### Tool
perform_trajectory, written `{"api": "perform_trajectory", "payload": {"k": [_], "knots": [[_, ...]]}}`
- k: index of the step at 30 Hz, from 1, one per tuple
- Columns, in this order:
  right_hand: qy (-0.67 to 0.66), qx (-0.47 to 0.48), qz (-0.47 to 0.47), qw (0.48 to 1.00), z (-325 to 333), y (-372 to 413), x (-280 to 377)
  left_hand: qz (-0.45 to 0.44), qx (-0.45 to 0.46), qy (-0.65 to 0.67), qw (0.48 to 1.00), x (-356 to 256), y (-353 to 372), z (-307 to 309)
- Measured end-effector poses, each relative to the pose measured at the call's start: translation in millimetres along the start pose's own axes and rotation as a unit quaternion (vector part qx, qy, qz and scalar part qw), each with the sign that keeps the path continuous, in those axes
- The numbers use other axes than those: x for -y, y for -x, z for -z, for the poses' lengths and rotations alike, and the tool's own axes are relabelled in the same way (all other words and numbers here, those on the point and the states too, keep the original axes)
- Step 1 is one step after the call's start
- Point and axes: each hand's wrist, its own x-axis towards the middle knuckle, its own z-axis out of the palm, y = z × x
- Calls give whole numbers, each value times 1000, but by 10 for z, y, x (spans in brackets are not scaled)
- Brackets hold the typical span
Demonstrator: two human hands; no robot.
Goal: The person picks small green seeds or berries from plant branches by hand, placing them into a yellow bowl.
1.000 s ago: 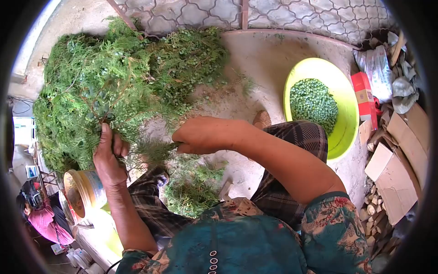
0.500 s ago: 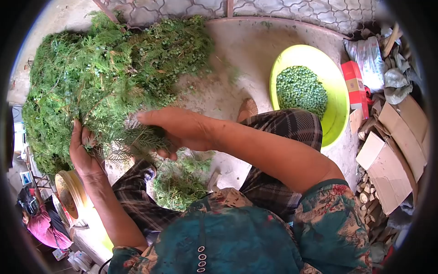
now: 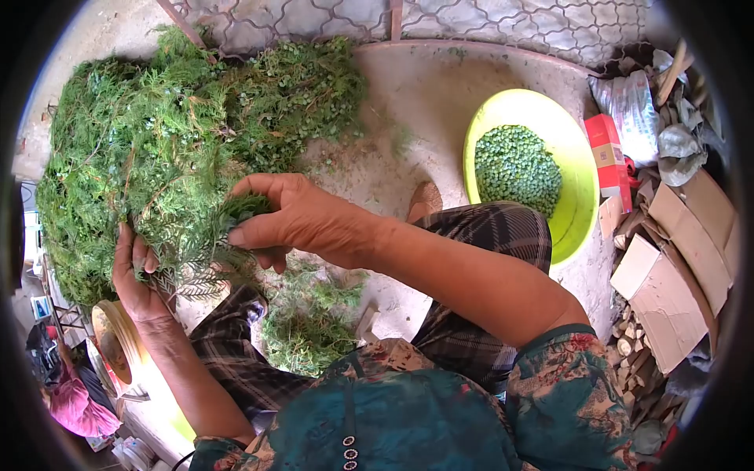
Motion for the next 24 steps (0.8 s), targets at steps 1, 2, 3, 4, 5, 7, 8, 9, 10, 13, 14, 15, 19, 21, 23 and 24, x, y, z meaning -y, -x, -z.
{"api": "perform_trajectory", "payload": {"k": [1, 2, 3, 4, 5, 7, 8, 9, 10, 13, 14, 15, 19, 21, 23, 24], "knots": [[11, -8, 4, 1000, -6, -18, -14, 0, -8, -4, 1000, 8, 11, -14], [21, -16, 9, 1000, -15, -30, -24, 0, -16, -8, 1000, 17, 23, -30], [22, -16, 9, 1000, -41, -27, -13, 0, -16, -7, 1000, 22, 42, -56], [32, -32, 17, 999, -81, -18, 7, 9, -22, 2, 1000, 21, 65, -89], [44, -47, 25, 998, -110, -16, 17, 17, -28, 11, 999, 23, 76, -115], [60, -48, 63, 995, -140, -49, -10, 14, -39, 5, 999, 31, 80, -132], [74, -51, 100, 991, -138, -67, -23, 13, -52, -3, 999, 34, 82, -132], [75, -51, 102, 991, -102, -90, -47, 11, -50, -2, 999, 27, 68, -117], [117, -70, 110, 985, -53, -115, -86, 3, -46, 6, 999, 7, 43, -79], [207, -94, 124, 966, -71, -107, -24, 8, -7, 57, 998, -24, -16, 17], [254, -101, 129, 953, -84, -86, -2, 7, -30, 54, 998, -30, -15, 2], [253, -103, 128, 953, -77, -87, -24, 7, -53, 50, 997, -30, -7, -13], [476, -169, 232, 832, -18, -168, -131, 26, 14, 72, 997, -18, -37, 79], [592, -198, 287, 727, -1, -172, -116, 44, 29, 86, 995, -5, -29, 55], [610, -216, 295, 703, 6, -180, -72, 35, 21, 72, 997, 13, 22, -54], [610, -217, 296, 703, 19, -209, -72, 27, 10, 57, 998, 17, 46, -95]]}}
